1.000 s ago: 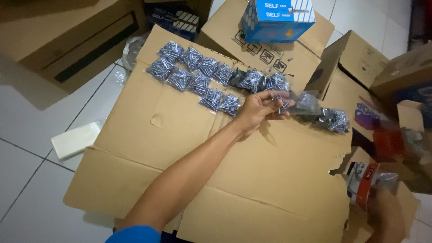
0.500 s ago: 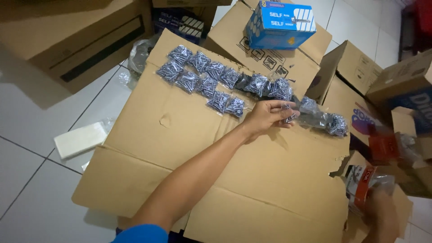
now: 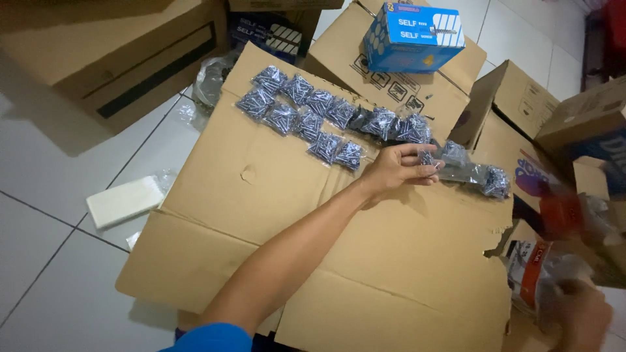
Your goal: The person is organizing and packaging small plastic bags of screws on a cardboard workspace.
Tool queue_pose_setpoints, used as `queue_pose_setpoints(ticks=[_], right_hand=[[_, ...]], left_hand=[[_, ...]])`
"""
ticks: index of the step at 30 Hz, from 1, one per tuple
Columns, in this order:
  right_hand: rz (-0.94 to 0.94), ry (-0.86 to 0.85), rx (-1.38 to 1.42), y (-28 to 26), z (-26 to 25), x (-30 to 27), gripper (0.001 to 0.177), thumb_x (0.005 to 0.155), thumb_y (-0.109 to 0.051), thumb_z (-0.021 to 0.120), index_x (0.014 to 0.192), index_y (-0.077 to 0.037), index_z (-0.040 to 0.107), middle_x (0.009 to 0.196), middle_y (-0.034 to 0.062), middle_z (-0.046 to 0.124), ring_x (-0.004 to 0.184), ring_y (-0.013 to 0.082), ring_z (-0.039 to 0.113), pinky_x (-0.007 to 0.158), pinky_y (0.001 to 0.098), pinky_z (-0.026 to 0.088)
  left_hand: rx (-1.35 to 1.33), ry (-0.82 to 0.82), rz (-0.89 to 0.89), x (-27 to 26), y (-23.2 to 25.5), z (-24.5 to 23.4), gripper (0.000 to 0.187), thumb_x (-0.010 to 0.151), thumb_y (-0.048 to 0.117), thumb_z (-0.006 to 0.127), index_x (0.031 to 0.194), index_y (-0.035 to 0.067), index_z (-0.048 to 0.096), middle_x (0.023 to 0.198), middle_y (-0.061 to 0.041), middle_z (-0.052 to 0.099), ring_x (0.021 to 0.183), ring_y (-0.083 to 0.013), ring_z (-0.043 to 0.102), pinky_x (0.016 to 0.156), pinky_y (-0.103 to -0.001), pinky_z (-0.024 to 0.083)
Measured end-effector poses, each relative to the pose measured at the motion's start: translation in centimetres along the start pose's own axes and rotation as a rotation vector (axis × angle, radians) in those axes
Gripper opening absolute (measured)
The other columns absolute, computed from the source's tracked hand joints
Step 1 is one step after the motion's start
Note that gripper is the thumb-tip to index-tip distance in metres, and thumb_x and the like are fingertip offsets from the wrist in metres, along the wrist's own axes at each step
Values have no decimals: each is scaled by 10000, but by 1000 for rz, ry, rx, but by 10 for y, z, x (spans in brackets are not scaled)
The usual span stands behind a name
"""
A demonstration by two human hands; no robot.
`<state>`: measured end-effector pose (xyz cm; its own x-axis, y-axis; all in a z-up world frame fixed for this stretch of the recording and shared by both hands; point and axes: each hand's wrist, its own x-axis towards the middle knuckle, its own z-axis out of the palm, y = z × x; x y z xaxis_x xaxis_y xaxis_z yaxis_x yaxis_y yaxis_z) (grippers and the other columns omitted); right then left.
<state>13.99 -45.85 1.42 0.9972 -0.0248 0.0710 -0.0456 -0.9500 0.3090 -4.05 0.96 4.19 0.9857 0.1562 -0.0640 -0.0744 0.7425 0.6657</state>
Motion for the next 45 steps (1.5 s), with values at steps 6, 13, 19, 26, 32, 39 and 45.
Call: queue_pose_setpoints(ticks=[6,13,19,26,32,39,45], right_hand=[[-588,215,735,-47,-110,-25,305,1195,57,559,1474,179,576,1326,377,632,1167,488,611,983,576,467],[-799,80,737,-191,-282,-73,196,1044,51,697,1234,69,738,1093,240,744,847,298,726,771,397,585],[-806,-130,662,-228,-273,-52,137,945,-107,743,1053,-66,816,1035,87,800,903,226,738,738,391,536],[-789,0,624,-221,-263,-38,108,1006,-149,734,1040,-111,829,1006,41,794,761,227,722,689,393,494],[-940,-43,726,-217,-263,-38,101,938,-70,766,1024,-65,820,953,87,794,682,192,675,590,356,489],[-978,-15,749,-228,-260,-38,126,944,-112,785,1045,-45,817,969,118,785,752,230,698,615,340,555],[-1050,-291,817,-238,-268,-43,286,1001,-214,629,1226,-108,771,801,97,787,575,157,701,525,298,524]], left_hand=[[-54,-16,82,9,-8,-5,624,830,34,763,1419,-41,572,1179,-279,715,926,-287,744,895,-325,636],[-80,16,114,15,-12,-3,642,834,21,757,1437,-36,545,1249,-310,684,924,-294,743,884,-354,646],[-20,63,110,23,-17,0,631,854,-23,733,1448,-53,521,1234,-309,690,903,-312,749,849,-347,656],[15,48,85,29,-24,0,626,846,9,751,1432,-34,536,1282,-319,673,898,-300,758,847,-359,653],[33,39,101,28,-28,-1,636,847,29,758,1438,-31,534,1293,-327,667,892,-286,760,843,-336,654],[39,59,79,28,-29,0,666,847,57,760,1460,-39,516,1259,-303,689,894,-294,759,833,-326,653],[-117,-31,85,37,-42,-19,700,888,49,750,1513,-57,452,1146,-235,723,929,-336,761,853,-348,660]])
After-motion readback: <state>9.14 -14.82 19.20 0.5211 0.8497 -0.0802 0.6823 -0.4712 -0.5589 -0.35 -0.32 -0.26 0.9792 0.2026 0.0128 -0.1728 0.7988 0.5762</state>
